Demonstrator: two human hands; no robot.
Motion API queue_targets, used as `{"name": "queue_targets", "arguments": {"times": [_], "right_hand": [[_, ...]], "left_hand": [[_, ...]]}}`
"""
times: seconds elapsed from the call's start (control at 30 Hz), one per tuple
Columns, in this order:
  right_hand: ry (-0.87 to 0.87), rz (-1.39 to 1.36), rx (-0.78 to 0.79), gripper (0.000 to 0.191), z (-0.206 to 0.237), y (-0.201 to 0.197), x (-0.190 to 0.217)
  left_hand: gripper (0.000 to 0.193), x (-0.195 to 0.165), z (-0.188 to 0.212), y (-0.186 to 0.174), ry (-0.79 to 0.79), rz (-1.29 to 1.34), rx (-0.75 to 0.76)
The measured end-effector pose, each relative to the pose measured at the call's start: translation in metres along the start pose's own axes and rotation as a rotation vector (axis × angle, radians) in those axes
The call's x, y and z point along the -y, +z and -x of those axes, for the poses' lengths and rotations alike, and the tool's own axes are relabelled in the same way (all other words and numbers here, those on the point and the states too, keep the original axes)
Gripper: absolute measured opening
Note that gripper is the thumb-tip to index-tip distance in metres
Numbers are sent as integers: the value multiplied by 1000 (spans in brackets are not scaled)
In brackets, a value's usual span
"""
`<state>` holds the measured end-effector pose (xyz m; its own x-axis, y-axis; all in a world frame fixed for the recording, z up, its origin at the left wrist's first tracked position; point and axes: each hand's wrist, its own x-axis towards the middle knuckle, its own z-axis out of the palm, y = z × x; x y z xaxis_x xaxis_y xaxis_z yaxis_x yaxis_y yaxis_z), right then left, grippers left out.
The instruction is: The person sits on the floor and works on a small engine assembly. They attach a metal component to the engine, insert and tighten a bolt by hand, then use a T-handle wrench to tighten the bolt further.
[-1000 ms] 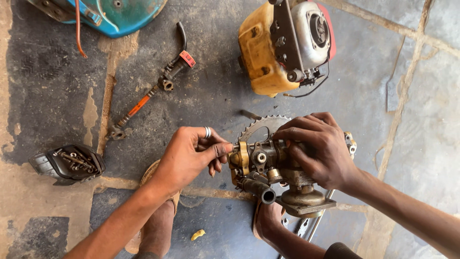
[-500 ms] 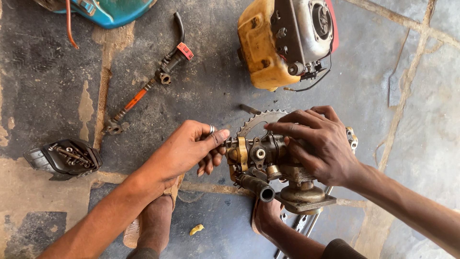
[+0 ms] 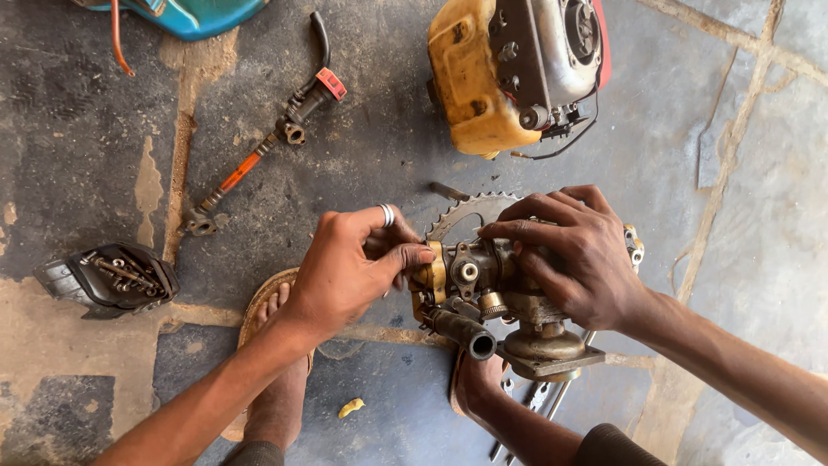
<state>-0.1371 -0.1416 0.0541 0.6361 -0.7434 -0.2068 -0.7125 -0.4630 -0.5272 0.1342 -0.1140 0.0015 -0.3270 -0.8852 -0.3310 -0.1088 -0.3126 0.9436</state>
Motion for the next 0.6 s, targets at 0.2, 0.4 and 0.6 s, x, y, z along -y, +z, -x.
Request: {"name": "queue_targets", "arguments": {"times": [0.2,0.4,0.6], "right_hand": [[-16,-22,-21,50,-1,-1,2],[-1,-12,-7,49,-3,-3,5],[32,-12,-5,47,-3,-2,5]], "left_hand": [[15,9,3,-9,-243,226,117],[36,13,1,-9,-403,263,266],[19,8,4,-7,74,-209,70]]}}
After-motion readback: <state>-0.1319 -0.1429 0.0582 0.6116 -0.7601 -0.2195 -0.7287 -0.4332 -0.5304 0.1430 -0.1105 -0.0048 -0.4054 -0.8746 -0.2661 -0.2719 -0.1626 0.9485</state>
